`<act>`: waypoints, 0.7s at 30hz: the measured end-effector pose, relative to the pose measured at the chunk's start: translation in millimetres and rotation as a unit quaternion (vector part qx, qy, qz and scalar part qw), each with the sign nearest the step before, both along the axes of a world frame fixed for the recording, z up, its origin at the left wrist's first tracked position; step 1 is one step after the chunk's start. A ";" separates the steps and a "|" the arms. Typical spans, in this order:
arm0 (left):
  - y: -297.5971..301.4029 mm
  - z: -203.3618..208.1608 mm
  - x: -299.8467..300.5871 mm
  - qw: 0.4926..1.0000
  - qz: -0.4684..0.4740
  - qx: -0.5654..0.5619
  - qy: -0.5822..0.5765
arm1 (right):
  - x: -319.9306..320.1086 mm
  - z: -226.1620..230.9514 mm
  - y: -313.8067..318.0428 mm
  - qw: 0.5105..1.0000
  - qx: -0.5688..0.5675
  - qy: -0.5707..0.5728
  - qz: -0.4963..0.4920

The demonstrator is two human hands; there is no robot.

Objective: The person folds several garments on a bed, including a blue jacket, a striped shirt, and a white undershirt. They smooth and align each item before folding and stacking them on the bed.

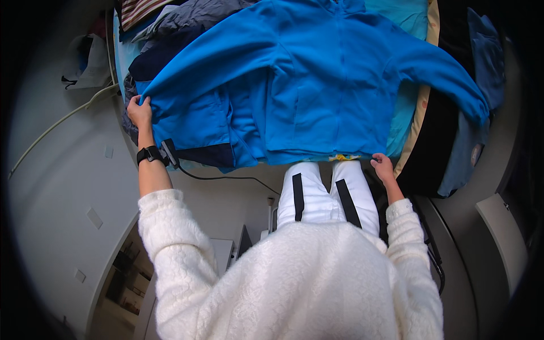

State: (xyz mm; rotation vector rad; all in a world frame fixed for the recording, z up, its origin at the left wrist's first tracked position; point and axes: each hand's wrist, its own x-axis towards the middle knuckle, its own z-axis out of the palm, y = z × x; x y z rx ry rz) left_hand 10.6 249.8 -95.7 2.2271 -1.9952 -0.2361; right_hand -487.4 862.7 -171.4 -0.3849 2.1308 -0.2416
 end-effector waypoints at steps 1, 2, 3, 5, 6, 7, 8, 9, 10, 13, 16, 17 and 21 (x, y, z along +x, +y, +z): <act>3.0 0.5 -0.4 0.999 -0.033 -0.027 0.014 | 1.8 -1.9 2.4 1.000 -0.010 0.001 0.006; 9.6 2.6 -0.3 0.994 -0.067 -0.004 0.087 | 3.7 -3.6 4.2 1.000 -0.009 0.002 0.003; 17.3 5.1 -1.7 0.982 -0.100 0.017 0.160 | 5.5 -5.6 5.2 1.000 -0.012 -0.001 -0.006; 38.1 14.5 -3.9 0.942 -0.171 0.126 0.261 | 8.2 -9.5 3.0 1.000 -0.027 0.003 -0.014; 55.3 22.8 -1.8 0.912 -0.206 0.212 0.284 | 8.7 -11.7 -0.7 0.999 -0.043 0.001 -0.029; 70.2 32.6 0.7 0.883 -0.185 0.338 0.268 | 7.8 -13.9 -6.7 0.999 -0.043 -0.001 -0.021; 80.7 43.4 2.9 0.830 -0.159 0.463 0.269 | 5.7 -16.4 -15.5 0.998 -0.052 -0.002 -0.019; 87.1 52.7 3.6 0.820 -0.129 0.518 0.207 | 3.0 -19.6 -27.8 0.998 -0.050 -0.007 -0.026; 87.4 58.9 0.1 0.790 -0.082 0.583 0.171 | -1.8 -24.4 -44.5 0.996 -0.083 -0.019 -0.012; 65.5 74.3 -28.4 0.777 -0.195 0.596 0.047 | -22.8 -38.5 -109.0 0.992 -0.127 -0.012 -0.001; 25.5 68.0 -93.3 0.826 -0.256 0.478 0.155 | -45.9 -58.3 -188.2 0.992 -0.119 0.024 0.031; 12.0 60.3 -123.0 0.855 -0.287 0.394 0.177 | -49.3 -65.8 -211.4 0.992 -0.118 0.038 0.034; -33.1 20.0 -242.2 0.887 -0.417 0.143 0.138 | -40.0 -99.5 -262.0 0.995 0.045 0.087 0.025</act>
